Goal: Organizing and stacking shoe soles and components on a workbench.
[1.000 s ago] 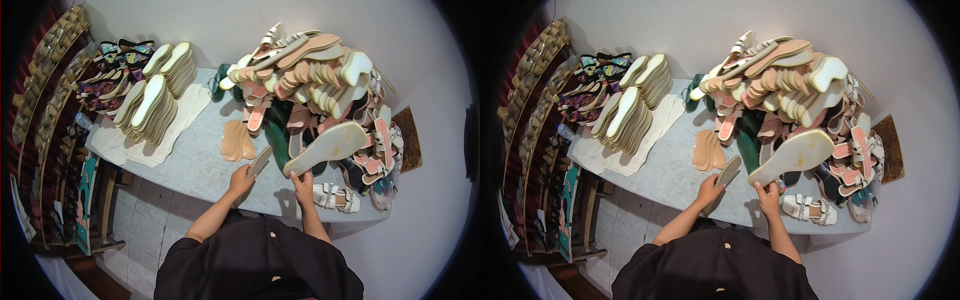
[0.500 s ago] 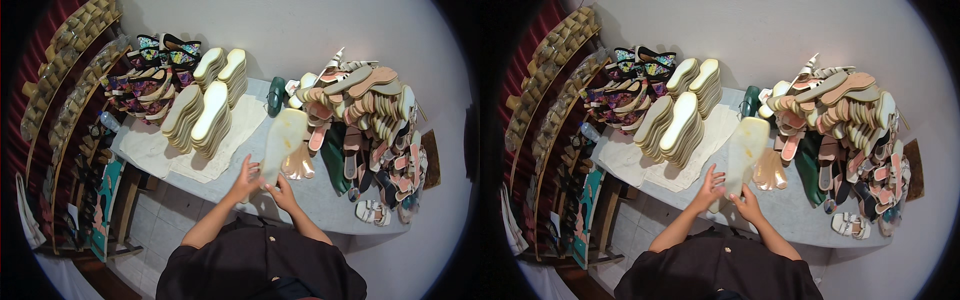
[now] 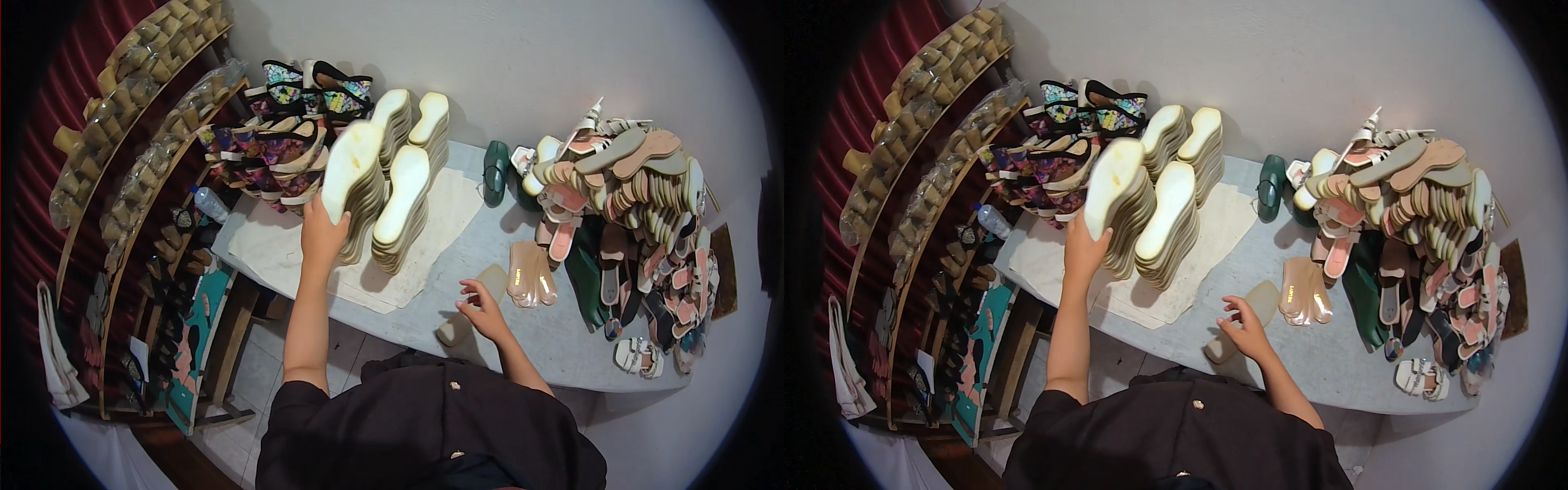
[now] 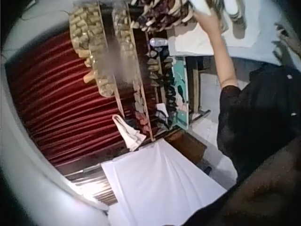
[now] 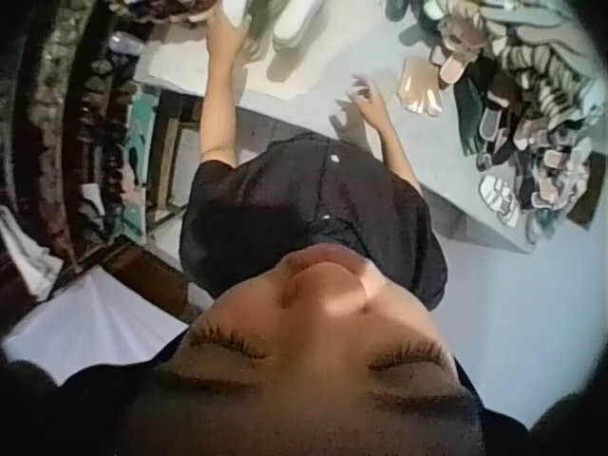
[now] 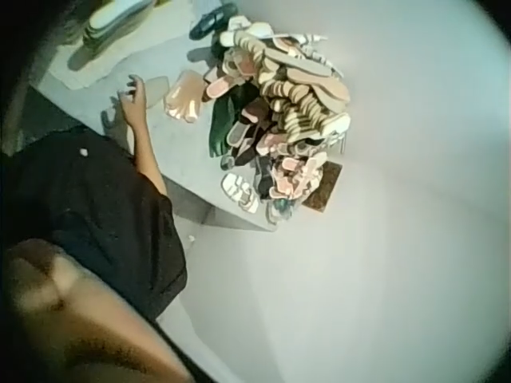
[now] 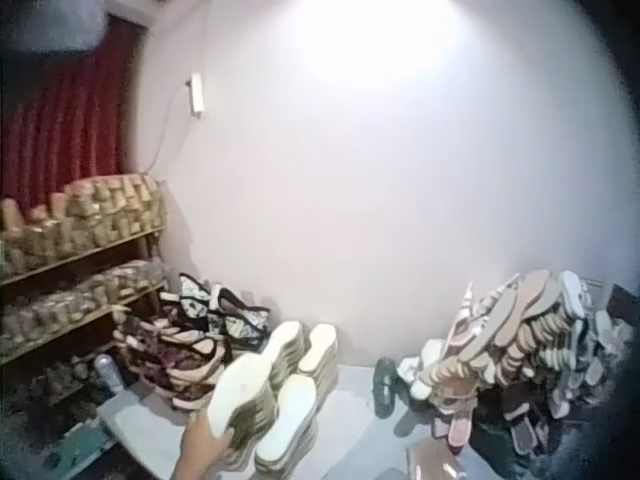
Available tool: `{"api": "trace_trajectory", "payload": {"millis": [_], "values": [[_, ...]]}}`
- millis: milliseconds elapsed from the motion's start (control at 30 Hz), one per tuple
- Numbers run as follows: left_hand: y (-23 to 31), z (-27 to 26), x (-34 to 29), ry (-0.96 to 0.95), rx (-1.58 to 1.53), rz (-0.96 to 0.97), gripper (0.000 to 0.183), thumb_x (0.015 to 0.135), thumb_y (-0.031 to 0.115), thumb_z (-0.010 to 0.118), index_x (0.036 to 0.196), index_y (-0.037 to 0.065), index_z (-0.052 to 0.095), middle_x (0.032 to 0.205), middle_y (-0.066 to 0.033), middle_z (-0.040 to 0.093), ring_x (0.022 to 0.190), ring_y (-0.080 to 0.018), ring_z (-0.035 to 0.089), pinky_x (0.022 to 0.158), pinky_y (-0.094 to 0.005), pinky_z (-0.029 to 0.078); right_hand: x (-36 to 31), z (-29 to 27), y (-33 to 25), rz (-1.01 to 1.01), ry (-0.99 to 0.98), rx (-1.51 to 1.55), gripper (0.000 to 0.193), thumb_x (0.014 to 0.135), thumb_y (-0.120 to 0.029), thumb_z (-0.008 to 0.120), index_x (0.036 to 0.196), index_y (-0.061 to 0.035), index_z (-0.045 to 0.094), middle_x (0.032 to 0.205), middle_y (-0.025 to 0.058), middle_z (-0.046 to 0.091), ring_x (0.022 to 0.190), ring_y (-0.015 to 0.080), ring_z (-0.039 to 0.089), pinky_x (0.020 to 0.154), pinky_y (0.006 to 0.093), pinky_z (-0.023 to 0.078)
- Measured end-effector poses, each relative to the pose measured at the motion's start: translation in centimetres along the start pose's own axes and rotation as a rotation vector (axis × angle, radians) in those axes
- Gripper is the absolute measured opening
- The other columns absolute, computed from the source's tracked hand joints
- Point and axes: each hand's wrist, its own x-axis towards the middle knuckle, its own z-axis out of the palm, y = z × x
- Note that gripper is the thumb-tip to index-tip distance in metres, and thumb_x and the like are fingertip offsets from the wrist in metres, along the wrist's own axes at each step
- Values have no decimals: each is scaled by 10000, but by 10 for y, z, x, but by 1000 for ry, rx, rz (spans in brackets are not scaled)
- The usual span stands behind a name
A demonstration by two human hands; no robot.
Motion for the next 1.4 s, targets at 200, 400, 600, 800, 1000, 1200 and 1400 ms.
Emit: {"api": "trace_trajectory", "payload": {"millis": [200,400,600,800,1000,1200,1400], "values": [[-57,32,35,-178,192,-134,582,649,333,749,1036,-40,525,996,-224,592,991,-365,534,810,-429,453,-3,-19,25,185,194,-36,394,778,-142,636,1143,-80,500,994,65,520,765,121,489,689,256,437],[-52,56,47,-253,90,-127,579,627,374,756,1023,-4,568,937,-217,621,901,-358,589,783,-422,463,-21,-52,37,206,384,-10,349,777,-128,623,1107,-71,527,963,53,515,755,110,490,670,243,427],[-68,63,46,-240,151,-160,484,669,333,713,999,11,565,937,-198,626,872,-361,601,738,-438,471,-23,-66,36,184,425,-14,296,789,-128,613,1067,-50,549,897,36,530,721,93,488,662,231,424],[-39,52,47,-396,332,-239,670,663,390,711,1163,12,476,1096,-192,577,980,-339,572,789,-444,460,-17,-96,14,172,465,-50,292,791,-136,610,1060,-40,554,884,44,542,759,101,517,684,241,437],[-15,12,35,-70,154,-32,709,719,398,685,1260,15,432,1223,-188,492,1141,-322,463,937,-408,365,3,-149,-27,54,594,-249,280,785,-116,594,1046,-20,559,862,43,551,758,115,532,690,243,443],[47,-17,-20,340,-392,26,331,811,129,595,1096,-24,525,1077,-153,528,1035,-284,484,927,-365,352,61,-208,-72,146,787,254,198,809,-131,585,970,-17,590,663,9,592,586,99,574,553,206,441],[88,-23,-53,308,-392,84,233,791,54,550,1010,-25,550,1039,-134,529,1012,-273,489,923,-373,351,143,-246,-91,190,1082,-987,418,768,-306,591,1164,-173,579,1195,135,520,1106,277,472,889,457,360]]}}
